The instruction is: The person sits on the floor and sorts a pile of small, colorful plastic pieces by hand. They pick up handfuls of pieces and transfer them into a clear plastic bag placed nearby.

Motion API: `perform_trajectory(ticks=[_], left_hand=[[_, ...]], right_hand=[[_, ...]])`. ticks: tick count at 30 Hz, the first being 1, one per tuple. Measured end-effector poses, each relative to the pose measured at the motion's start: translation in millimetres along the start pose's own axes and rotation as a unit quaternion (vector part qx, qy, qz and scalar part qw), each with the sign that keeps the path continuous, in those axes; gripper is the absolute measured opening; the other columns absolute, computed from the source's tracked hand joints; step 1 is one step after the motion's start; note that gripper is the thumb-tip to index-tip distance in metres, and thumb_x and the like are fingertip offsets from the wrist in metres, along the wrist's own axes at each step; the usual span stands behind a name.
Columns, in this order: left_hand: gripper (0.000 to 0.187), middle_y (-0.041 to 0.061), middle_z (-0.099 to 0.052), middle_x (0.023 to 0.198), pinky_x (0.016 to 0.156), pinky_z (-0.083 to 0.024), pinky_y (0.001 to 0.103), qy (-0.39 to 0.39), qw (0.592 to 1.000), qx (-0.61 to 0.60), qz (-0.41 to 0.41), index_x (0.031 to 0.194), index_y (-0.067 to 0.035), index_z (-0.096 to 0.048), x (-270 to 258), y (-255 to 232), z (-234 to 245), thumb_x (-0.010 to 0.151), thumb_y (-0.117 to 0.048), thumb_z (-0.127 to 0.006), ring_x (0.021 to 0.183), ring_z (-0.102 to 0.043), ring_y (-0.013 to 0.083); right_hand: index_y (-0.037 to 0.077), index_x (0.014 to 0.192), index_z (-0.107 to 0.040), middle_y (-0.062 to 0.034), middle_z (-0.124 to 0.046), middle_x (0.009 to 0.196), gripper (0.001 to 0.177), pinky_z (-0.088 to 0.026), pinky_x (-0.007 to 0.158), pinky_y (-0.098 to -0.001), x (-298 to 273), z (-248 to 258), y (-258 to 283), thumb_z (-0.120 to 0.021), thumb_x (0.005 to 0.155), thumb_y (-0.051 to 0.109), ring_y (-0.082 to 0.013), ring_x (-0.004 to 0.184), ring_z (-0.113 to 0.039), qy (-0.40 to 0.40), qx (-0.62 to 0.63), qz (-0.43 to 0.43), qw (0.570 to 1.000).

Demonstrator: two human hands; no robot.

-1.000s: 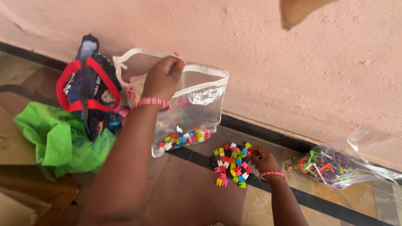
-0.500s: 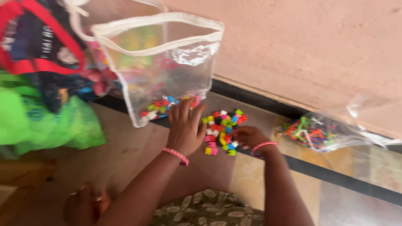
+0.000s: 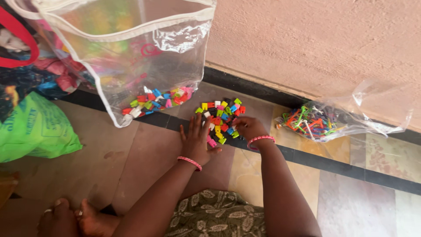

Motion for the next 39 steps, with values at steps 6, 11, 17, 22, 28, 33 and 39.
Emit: perform_trajectory(ticks=[6, 11, 17, 22, 28, 33, 39], left_hand=[[0.061, 0.017, -0.045, 0.151, 0.122, -0.036, 0.047, -0.297, 0.904, -0.306, -0.042, 0.143, -0.01, -0.049, 3, 22, 21, 0.089, -0.015, -0.077, 0.146, -0.044, 0.0361], [0.037, 0.011, -0.052, 0.128, 0.087, -0.06, 0.034, -0.255, 0.846, -0.463, 0.075, 0.126, -0.007, -0.059, 17, 32, 10, 0.09, -0.004, -0.067, 0.117, -0.056, 0.0243], [0.026, 0.005, -0.071, 0.099, 0.069, -0.053, 0.033, -0.046, 0.628, -0.758, 0.172, 0.121, -0.009, -0.062, 21, 9, -34, 0.096, -0.018, -0.06, 0.081, -0.065, 0.0199], [0.041, 0.004, -0.071, 0.1, 0.076, -0.056, 0.038, 0.106, 0.535, -0.808, 0.224, 0.116, -0.009, -0.062, 13, -20, -53, 0.094, -0.043, -0.062, 0.088, -0.068, 0.0196], [0.039, 0.006, -0.068, 0.101, 0.081, -0.055, 0.041, 0.093, 0.525, -0.82, 0.207, 0.11, -0.005, -0.062, 22, -7, -70, 0.099, -0.042, -0.067, 0.091, -0.067, 0.0212], [0.037, 0.006, -0.071, 0.107, 0.085, -0.057, 0.044, 0.087, 0.545, -0.803, 0.222, 0.115, -0.007, -0.065, 21, -8, -69, 0.095, -0.038, -0.061, 0.095, -0.069, 0.0214], [0.038, 0.007, -0.069, 0.108, 0.087, -0.056, 0.045, 0.113, 0.516, -0.824, 0.205, 0.115, -0.007, -0.063, 18, -18, -72, 0.099, -0.041, -0.06, 0.098, -0.068, 0.0232]], right_hand=[[0.015, 0.101, -0.078, -0.0057, -0.079, 0.094, 0.028, -0.058, 0.078, -0.0339, -7, 13, 12, -0.083, 0.075, 0.022, -0.0193, 0.085, -0.076, -0.061, -0.195, -0.051, 0.977], [0.015, 0.105, -0.071, -0.0038, -0.076, 0.1, 0.041, -0.056, 0.083, -0.0379, -19, 2, 36, -0.088, 0.068, 0.024, -0.0225, 0.096, -0.072, -0.042, -0.255, -0.082, 0.963], [0.013, 0.113, -0.072, -0.0064, -0.076, 0.098, 0.046, -0.057, 0.081, -0.036, -18, 17, 37, -0.086, 0.07, 0.021, -0.0216, 0.092, -0.073, -0.076, -0.19, -0.051, 0.978], [0.016, 0.117, -0.071, -0.0025, -0.077, 0.105, 0.049, -0.059, 0.074, -0.0342, -19, 10, 37, -0.082, 0.072, 0.03, -0.016, 0.093, -0.073, 0.059, 0.115, -0.057, 0.99], [0.013, 0.103, -0.076, -0.0077, -0.076, 0.099, 0.044, -0.056, 0.083, -0.0377, -21, 23, 2, -0.091, 0.066, 0.031, -0.0252, 0.094, -0.072, -0.05, -0.276, -0.129, 0.951], [0.012, 0.106, -0.075, -0.0088, -0.077, 0.096, 0.04, -0.057, 0.081, -0.0369, -14, 19, 11, -0.086, 0.071, 0.027, -0.0245, 0.09, -0.074, -0.04, -0.235, -0.078, 0.968], [0.013, 0.11, -0.074, -0.0094, -0.077, 0.094, 0.032, -0.061, 0.067, -0.0385, -11, 12, 12, -0.074, 0.081, 0.027, -0.0233, 0.08, -0.073, -0.029, 0.097, -0.097, 0.99]])
Point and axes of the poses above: each hand's wrist, its own x-axis towards the middle knuckle, its own z-axis out of the back of the hand, y = z × x, the point moved 8 cm from there along x, towards the middle knuckle
